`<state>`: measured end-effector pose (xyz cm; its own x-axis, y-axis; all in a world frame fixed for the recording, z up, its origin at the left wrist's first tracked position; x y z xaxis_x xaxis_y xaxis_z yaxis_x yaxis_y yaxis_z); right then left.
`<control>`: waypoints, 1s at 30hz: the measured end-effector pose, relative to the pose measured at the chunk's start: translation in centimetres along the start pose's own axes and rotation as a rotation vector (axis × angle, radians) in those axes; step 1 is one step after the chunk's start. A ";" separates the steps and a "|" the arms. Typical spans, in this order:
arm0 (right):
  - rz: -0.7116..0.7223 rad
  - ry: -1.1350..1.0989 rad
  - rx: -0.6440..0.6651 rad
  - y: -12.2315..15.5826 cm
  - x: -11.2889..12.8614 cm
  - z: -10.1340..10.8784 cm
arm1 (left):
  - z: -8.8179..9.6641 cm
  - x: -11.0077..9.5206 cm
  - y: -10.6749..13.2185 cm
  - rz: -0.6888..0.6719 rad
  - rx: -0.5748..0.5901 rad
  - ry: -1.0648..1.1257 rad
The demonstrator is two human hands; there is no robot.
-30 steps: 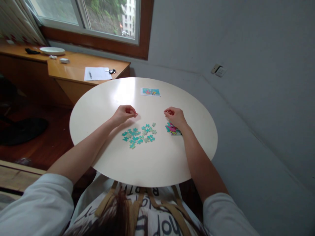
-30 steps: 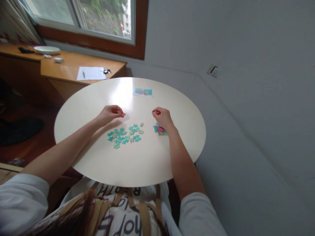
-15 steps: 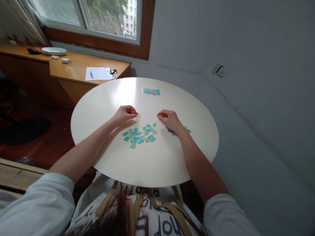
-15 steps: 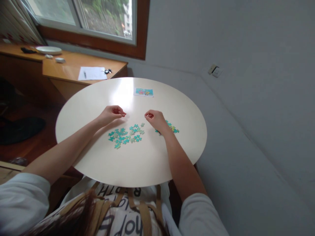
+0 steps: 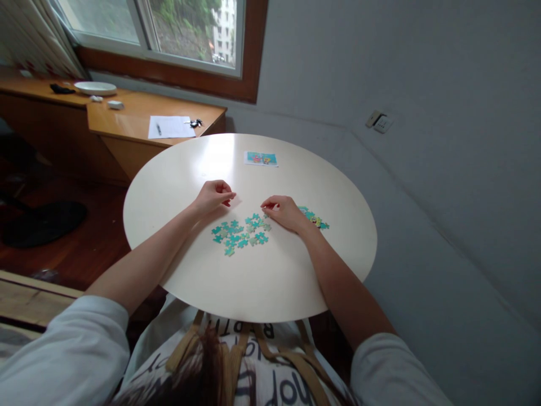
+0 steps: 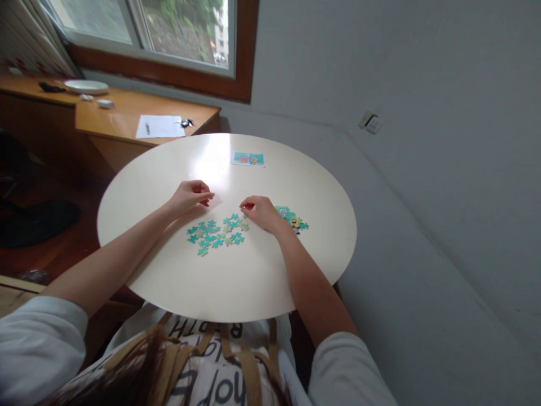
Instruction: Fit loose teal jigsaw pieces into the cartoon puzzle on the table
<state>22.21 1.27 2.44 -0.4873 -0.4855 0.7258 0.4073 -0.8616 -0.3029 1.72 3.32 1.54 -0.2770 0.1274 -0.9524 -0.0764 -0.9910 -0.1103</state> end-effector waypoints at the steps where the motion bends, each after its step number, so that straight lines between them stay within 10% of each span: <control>1: 0.000 0.001 -0.011 0.0 -0.1 0.1 | 0.1 0.0 0.0 -0.003 -0.017 -0.016; 11: -0.003 0.033 -0.431 0.0 -1.8 5.8 | 0.0 -0.9 0.2 -0.224 -0.151 -0.295; 24: -0.020 -0.037 -1.128 3.7 -7.1 15.3 | -7.7 -4.5 6.4 -0.515 0.492 -0.903; 30: -0.025 -0.036 -1.158 4.1 -7.2 15.6 | -9.5 -4.1 9.5 -0.603 0.486 -1.040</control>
<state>39.50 3.55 5.60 -0.4557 -0.4776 0.7512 -0.5627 -0.4993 -0.6588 11.22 -7.02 1.69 -0.6703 0.7355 -0.0985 -0.7259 -0.6774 -0.1188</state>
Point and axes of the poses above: each hand's wrist, its own y-axis away from the middle knuckle, its own z-axis out of the back of the hand, x = y × z, the point moved 6 cm from there along -y, towards the middle knuckle, and after that the axes turned 7 degrees about -y, right-handed, at the moved point
